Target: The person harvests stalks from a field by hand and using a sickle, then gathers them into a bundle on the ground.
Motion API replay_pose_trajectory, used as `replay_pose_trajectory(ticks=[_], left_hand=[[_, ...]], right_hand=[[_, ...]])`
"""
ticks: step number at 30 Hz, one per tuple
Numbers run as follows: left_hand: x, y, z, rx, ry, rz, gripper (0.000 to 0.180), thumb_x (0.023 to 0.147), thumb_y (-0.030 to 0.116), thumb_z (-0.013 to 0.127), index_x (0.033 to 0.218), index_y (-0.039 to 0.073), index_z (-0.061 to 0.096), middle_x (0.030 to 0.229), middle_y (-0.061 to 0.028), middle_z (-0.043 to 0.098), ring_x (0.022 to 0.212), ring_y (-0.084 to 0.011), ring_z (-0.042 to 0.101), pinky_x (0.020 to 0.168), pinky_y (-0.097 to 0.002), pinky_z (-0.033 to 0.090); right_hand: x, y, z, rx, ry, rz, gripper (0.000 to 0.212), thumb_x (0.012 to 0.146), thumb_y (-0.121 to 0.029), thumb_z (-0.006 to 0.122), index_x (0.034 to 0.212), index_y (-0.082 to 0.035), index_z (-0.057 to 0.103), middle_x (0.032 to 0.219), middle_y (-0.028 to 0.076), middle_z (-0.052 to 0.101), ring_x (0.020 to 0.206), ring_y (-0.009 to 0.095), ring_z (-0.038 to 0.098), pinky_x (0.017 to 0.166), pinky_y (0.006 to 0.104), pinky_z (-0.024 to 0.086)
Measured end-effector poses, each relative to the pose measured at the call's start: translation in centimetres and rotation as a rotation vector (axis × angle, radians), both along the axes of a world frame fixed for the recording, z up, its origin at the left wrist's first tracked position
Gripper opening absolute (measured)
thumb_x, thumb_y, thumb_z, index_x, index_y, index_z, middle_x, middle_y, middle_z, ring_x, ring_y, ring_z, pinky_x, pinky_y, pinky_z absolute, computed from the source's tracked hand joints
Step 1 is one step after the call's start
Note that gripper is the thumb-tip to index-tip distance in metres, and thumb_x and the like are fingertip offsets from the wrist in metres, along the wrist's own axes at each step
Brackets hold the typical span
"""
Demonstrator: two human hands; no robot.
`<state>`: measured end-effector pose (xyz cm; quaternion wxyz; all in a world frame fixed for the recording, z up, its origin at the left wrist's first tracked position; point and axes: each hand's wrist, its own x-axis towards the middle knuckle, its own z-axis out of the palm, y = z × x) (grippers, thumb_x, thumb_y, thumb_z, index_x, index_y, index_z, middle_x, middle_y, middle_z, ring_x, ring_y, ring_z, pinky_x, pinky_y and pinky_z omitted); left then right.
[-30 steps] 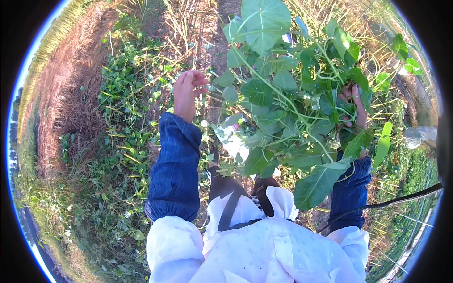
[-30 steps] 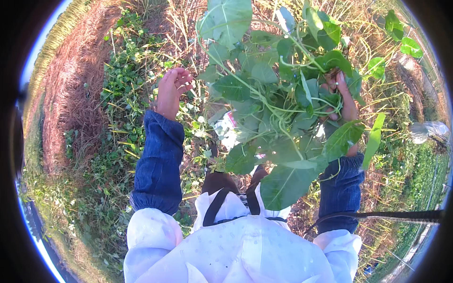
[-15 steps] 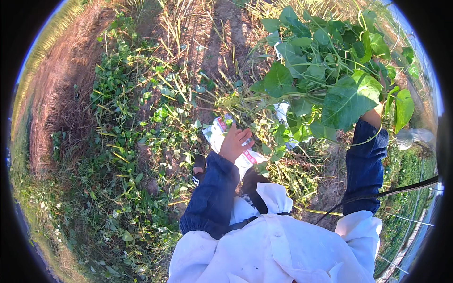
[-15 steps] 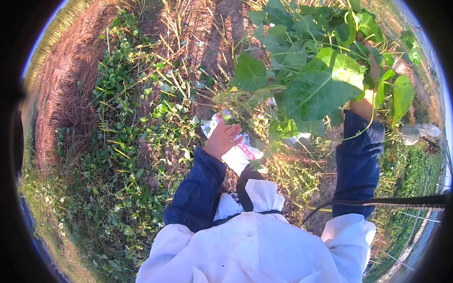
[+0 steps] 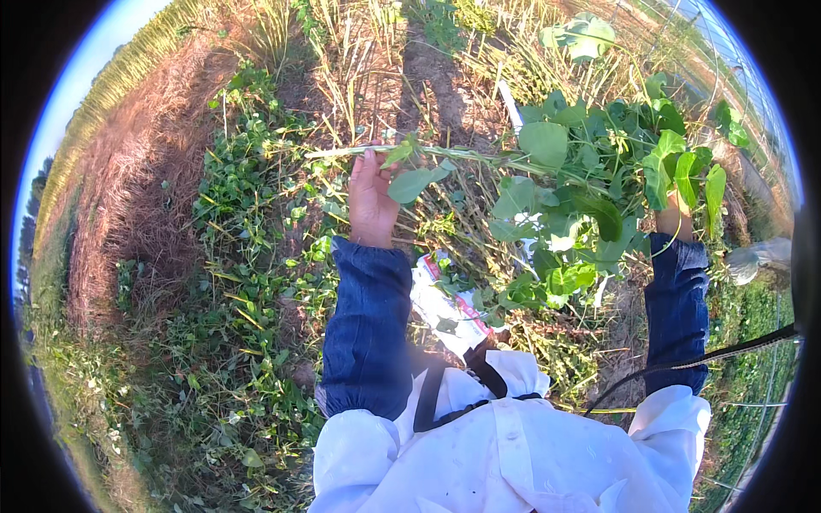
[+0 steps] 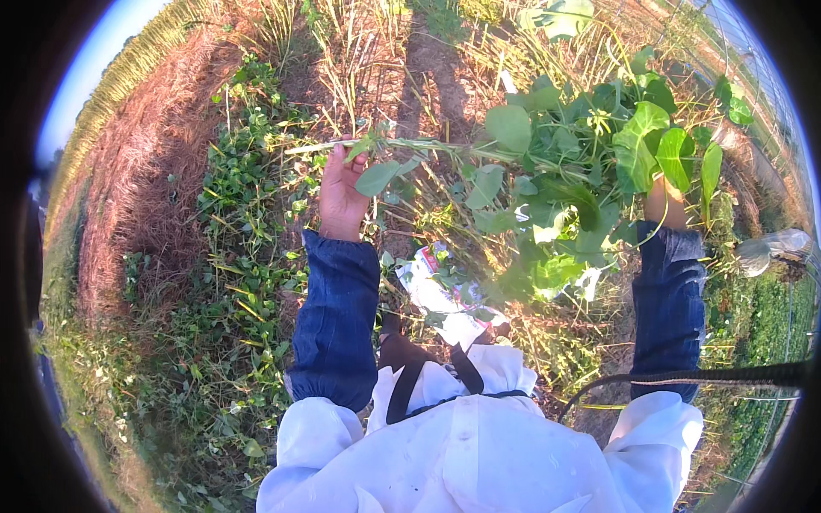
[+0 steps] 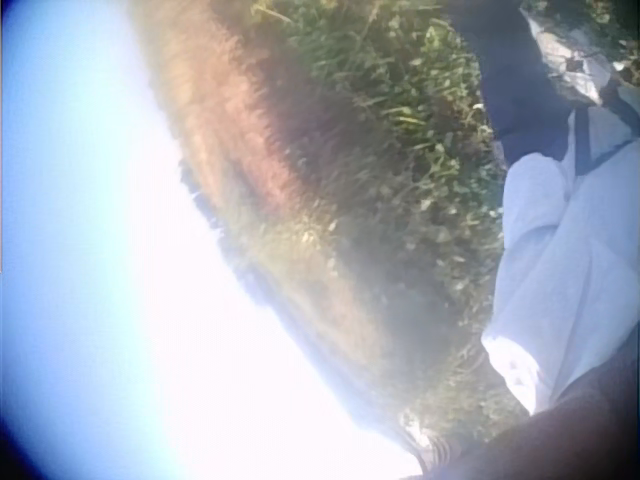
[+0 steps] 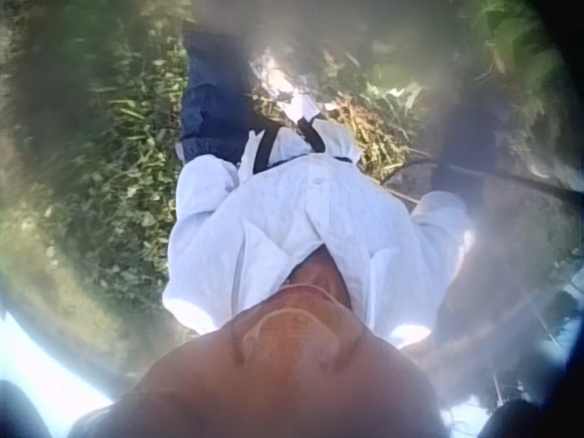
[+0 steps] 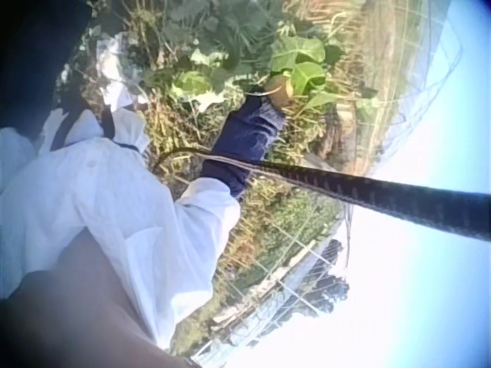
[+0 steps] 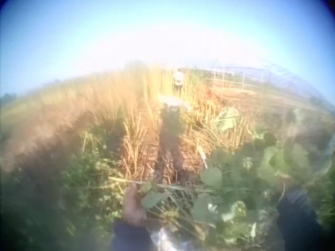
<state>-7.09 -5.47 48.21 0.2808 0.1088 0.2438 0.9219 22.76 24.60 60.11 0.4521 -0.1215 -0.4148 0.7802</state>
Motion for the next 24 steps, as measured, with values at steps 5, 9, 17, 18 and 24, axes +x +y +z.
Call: replay_pose_trajectory(ticks=[5,9,17,18,24], left_hand=[[4.0,-1.8,0.2,-0.65,0.216,-0.177,0.044,0.093,0.037,0.052,0.121,0.005,0.046,0.12,-0.008,0.05,0.111,-0.0181,0.049,0.083,-0.0368,0.049],[10.3,-2.8,1.0,-0.869,0.523,-0.252,0.101,0.076,0.042,0.073,0.14,-0.008,0.014,0.141,-0.0292,0.026,0.126,-0.0344,0.037,0.098,-0.0404,0.039],[17.4,4.4,-2.3,-0.529,0.424,0.177,0.035,0.081,0.024,0.069,0.108,0.005,0.059,0.104,-0.011,0.064,0.094,-0.0246,0.061,0.082,-0.0373,0.049],[15.8,3.3,-0.2,-0.673,0.358,0.082,0.029,0.084,0.02,0.065,0.108,0.004,0.059,0.104,-0.0115,0.064,0.093,-0.0226,0.061,0.08,-0.0364,0.05],[-1.3,-7.2,-3.7,-0.598,-0.217,0.25,0.028,0.087,0.01,0.056,0.112,-0.002,0.05,0.106,-0.0171,0.058,0.088,-0.0239,0.062,0.072,-0.0377,0.052]], right_hand=[[-5.1,-0.4,-0.5,0.096,-0.043,0.176,0.028,0.097,-0.014,0.046,0.122,-0.002,0.047,0.106,0.007,0.056,0.082,0.014,0.051,0.069,0.0292,0.047],[-10.7,-10.1,1.9,-0.066,-0.312,0.003,0.023,0.095,-0.01,0.048,0.116,-0.001,0.05,0.107,0.009,0.057,0.093,0.021,0.056,0.085,0.0367,0.05],[-11.0,-17.8,-1.8,0.578,-0.643,0.465,0.026,0.092,-0.014,0.049,0.116,-0.003,0.051,0.114,0.012,0.056,0.101,0.025,0.055,0.09,0.037,0.043],[-12.6,-16.3,-5.2,0.127,-0.379,0.569,0.026,0.093,-0.014,0.047,0.116,-0.003,0.051,0.112,0.011,0.056,0.102,0.024,0.055,0.089,0.0376,0.044],[-21.3,-30.6,0.1,0.245,-0.48,0.819,0.048,0.091,-0.018,0.052,0.133,-0.002,0.035,0.131,0.013,0.044,0.12,0.024,0.046,0.097,0.0385,0.041]])
